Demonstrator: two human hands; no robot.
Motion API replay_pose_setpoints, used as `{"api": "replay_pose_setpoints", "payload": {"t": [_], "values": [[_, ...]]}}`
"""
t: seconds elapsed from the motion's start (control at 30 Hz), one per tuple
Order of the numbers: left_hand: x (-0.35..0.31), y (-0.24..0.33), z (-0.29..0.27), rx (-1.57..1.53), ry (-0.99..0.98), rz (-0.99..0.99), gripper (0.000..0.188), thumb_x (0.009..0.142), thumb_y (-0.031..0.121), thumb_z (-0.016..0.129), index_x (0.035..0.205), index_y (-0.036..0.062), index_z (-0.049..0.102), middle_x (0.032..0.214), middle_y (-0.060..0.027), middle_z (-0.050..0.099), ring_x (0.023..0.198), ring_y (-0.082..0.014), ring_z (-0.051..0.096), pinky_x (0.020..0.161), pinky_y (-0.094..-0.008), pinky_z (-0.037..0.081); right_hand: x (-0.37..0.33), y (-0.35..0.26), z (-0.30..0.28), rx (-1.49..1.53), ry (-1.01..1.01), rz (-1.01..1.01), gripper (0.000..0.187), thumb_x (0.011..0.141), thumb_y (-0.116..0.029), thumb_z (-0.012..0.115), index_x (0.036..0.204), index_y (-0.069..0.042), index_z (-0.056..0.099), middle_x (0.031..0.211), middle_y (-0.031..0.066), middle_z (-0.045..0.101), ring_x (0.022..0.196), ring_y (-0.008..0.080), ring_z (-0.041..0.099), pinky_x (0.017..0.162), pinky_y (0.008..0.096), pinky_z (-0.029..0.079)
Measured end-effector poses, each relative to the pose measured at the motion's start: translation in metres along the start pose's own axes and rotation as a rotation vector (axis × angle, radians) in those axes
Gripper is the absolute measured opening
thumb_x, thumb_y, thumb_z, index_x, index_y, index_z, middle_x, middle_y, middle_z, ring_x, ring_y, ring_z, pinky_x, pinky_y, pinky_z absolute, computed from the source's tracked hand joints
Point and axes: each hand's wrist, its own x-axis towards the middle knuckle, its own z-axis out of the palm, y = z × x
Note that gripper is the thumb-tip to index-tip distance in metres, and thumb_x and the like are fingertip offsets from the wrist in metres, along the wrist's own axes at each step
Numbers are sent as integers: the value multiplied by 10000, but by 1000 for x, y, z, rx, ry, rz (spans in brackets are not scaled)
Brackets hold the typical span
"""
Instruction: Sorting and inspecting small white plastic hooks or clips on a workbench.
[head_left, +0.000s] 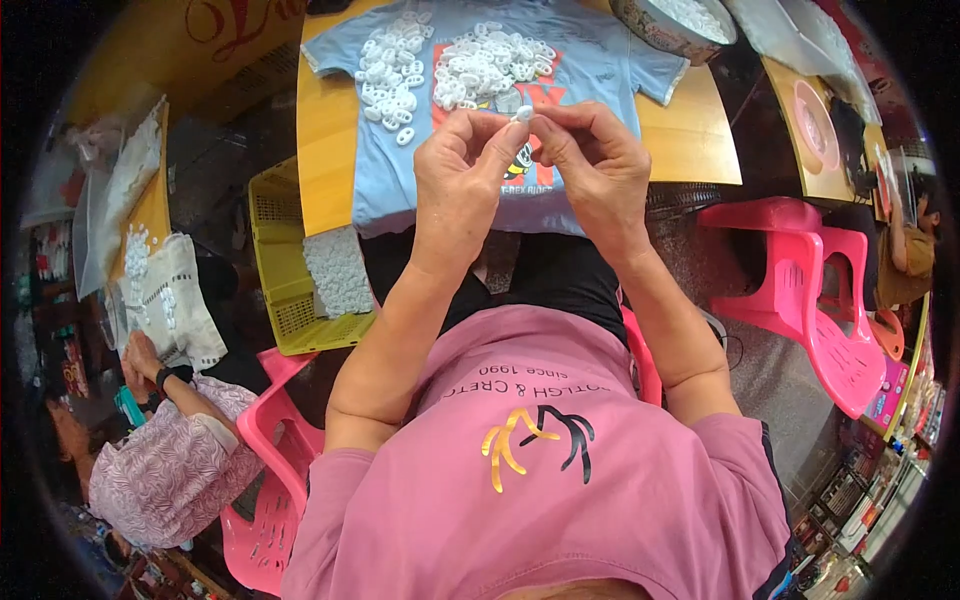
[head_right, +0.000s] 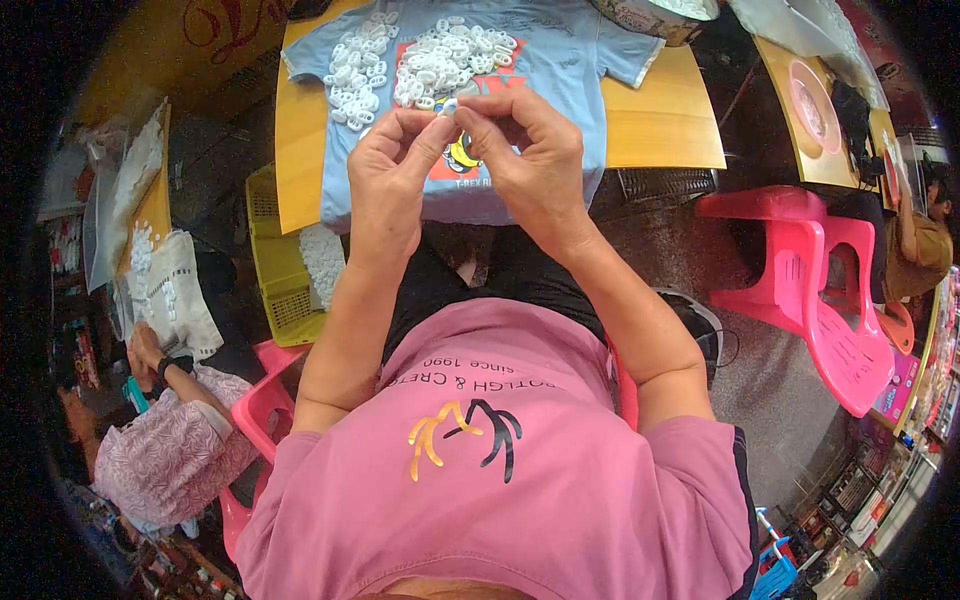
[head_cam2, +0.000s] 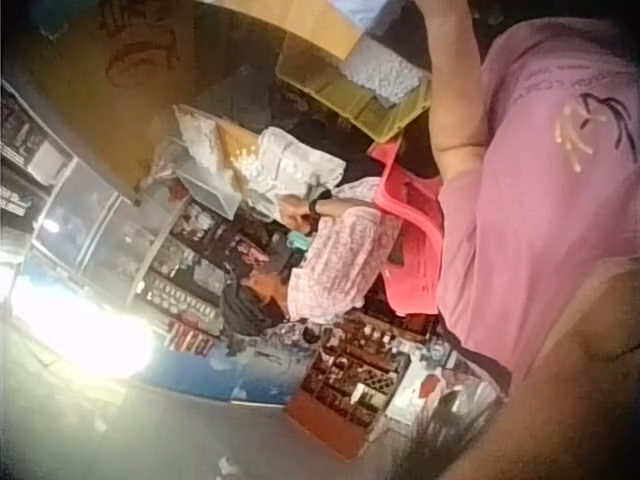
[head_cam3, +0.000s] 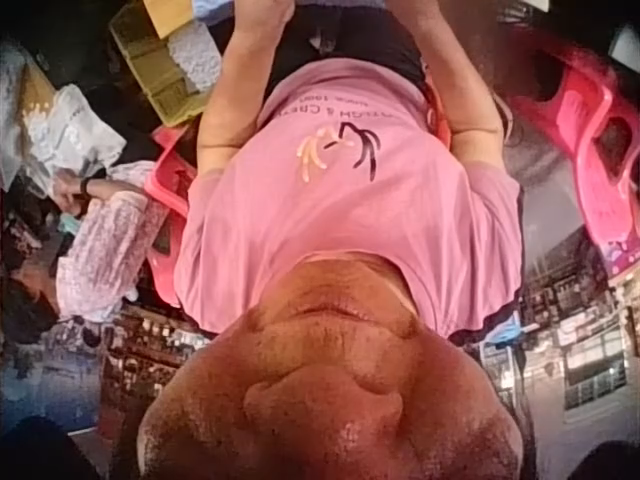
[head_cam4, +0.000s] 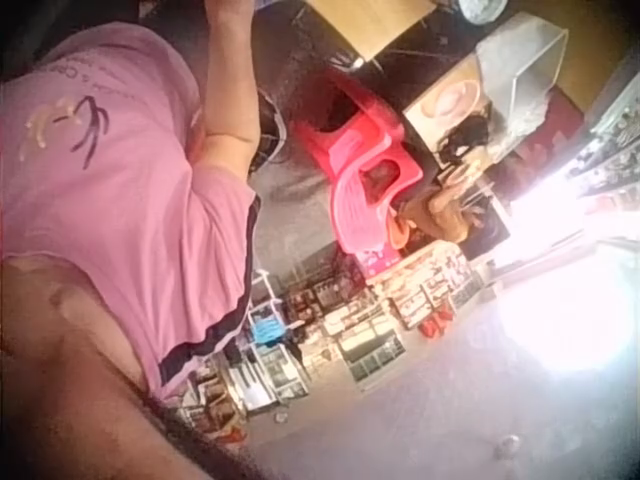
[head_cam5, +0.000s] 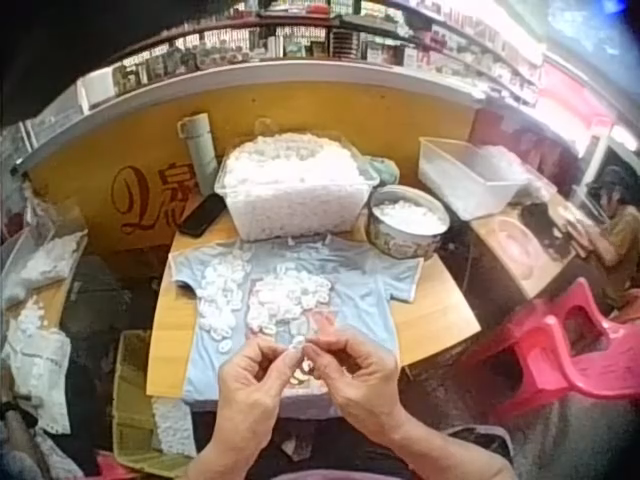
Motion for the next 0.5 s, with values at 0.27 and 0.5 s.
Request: {"api": "replay_pose_setpoints", "payload": {"t": [0.27,0.5], "values": [[-2,-8,-3,-66,-69,95,231,919,182,670,1043,-2,607,933,-42,632,793,-86,587,719,-238,485,4,-2,-4,400,14,317,170,910,-104,663,1016,26,635,875,59,651,700,89,590,689,266,539],[-2,-29,-13,-176,-157,155,363,981,306,565,1174,-1,576,1197,-72,548,1024,-111,543,855,-258,448,2,-13,7,649,-53,414,387,917,-78,642,1266,5,495,894,39,619,694,89,564,689,279,538]]}}
